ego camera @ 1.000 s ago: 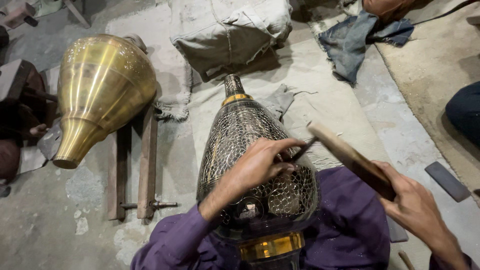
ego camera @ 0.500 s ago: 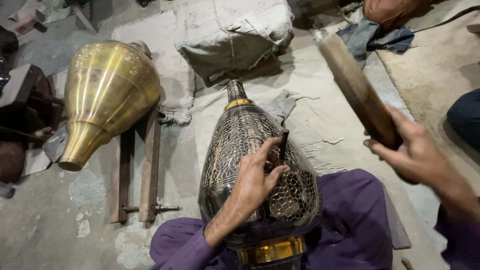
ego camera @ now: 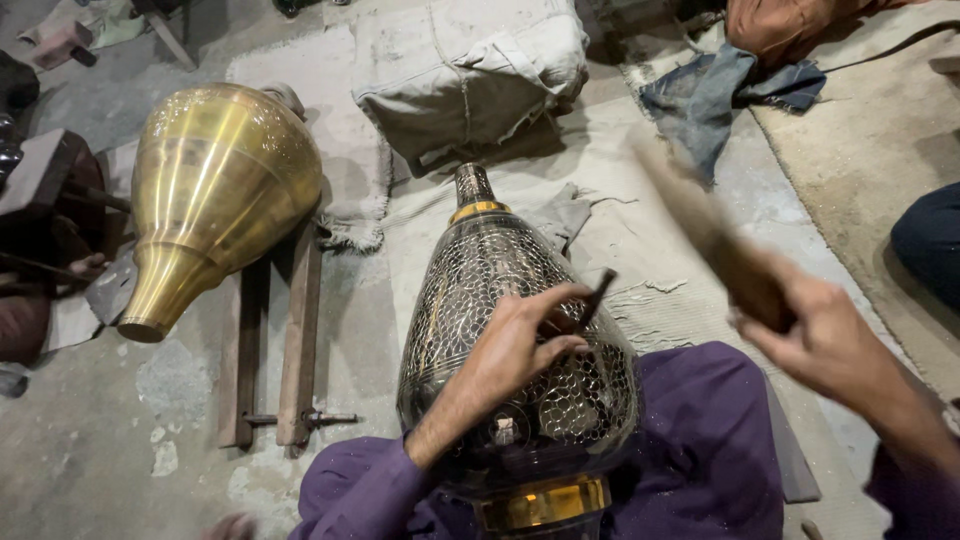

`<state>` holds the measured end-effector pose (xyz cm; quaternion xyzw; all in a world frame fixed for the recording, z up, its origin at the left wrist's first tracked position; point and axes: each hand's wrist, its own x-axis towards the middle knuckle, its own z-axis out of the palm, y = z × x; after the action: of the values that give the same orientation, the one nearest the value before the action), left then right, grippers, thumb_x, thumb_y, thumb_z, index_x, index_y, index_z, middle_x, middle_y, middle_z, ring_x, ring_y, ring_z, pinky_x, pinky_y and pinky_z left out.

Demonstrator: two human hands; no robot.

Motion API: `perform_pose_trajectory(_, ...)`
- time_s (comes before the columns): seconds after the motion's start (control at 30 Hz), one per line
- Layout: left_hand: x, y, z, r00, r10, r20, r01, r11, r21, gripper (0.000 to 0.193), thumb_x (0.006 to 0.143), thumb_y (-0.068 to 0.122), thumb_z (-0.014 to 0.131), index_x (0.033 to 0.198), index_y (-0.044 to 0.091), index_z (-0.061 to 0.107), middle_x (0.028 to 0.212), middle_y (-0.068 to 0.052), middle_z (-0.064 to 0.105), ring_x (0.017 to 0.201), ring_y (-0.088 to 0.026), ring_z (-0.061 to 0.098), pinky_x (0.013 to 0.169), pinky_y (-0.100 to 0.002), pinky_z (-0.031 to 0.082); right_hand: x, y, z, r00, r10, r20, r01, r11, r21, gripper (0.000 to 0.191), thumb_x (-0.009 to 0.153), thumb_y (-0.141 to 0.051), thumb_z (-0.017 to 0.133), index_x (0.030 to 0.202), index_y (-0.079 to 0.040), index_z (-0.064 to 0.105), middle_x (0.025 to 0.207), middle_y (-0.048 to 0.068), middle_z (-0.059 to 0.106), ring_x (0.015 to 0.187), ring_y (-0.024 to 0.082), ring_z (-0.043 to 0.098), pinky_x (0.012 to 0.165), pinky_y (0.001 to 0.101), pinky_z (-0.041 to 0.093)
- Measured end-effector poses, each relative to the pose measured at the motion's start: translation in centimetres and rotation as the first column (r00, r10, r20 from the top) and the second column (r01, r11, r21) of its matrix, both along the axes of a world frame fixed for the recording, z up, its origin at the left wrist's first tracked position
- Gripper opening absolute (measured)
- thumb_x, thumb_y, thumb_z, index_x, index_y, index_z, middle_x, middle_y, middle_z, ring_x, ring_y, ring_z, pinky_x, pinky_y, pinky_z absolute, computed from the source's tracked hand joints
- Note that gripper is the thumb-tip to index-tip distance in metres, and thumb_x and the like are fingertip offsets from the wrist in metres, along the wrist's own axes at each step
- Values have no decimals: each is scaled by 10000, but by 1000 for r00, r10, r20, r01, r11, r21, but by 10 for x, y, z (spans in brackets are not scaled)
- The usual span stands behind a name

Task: The person sits on the floor of a metal workshop holding a small punch against the surface of a large patterned brass vessel and repeatedly strikes the punch with a wooden mallet, working the engraved decoration on the vessel body. A second brass vessel rests on a wooden stand beside them.

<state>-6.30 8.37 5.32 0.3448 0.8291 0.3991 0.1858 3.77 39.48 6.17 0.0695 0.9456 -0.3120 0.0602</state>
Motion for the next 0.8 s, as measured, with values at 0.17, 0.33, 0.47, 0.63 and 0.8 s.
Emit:
perform_pose_trajectory(0.17,-17,8,-7,974,-217,61,219,975,-30,549,870,228,732,1397,154,595,1120,-77,787,890,-176,810,810,-365,690,49,-3,-59,966,-160,-202,136,982,-131,748,797,-108,773,1493,-191,514,1312,169,697,1078,296,739,958,413,594)
perform_pose_trajectory(0.33,-29,16,-17,922,-379,-77,378,925,-33,599,841,250,748,1410,154,587,1101,-58,796,930,-189,798,860,-386,660,90,-19,-99,905,-387,177,386,922,45,793,842,-135,817,1544,-289,481,1219,120,778,822,260,804,811,397,658)
perform_pose_trajectory(0.47,-33,18,-19,902,-432,-25,430,901,-56,600,841,274,748,1412,175,591,1121,-43,790,963,-187,792,872,-392,652,108,-33,-119,922,-320,219,333,943,-25,938,785,-108,826,1616,-280,428,1340,99,722,685,259,731,745,365,669)
perform_pose_trajectory(0.63,-34,20,-14,892,-451,-34,445,889,-106,601,829,278,772,1402,200,611,1082,-23,809,980,-181,790,900,-400,642,116,-43,-129,855,-335,-395,277,940,-199,776,780,-64,753,1514,-132,512,1269,177,712,1026,214,714,902,376,582)
perform_pose_trajectory(0.8,-33,24,-12,878,-478,14,477,873,-97,568,845,189,751,1395,210,611,1160,-12,783,984,-161,782,907,-370,647,119,-46,-127,862,-498,-99,470,856,-213,714,871,-58,789,1513,-136,489,1162,134,714,878,188,727,801,335,626)
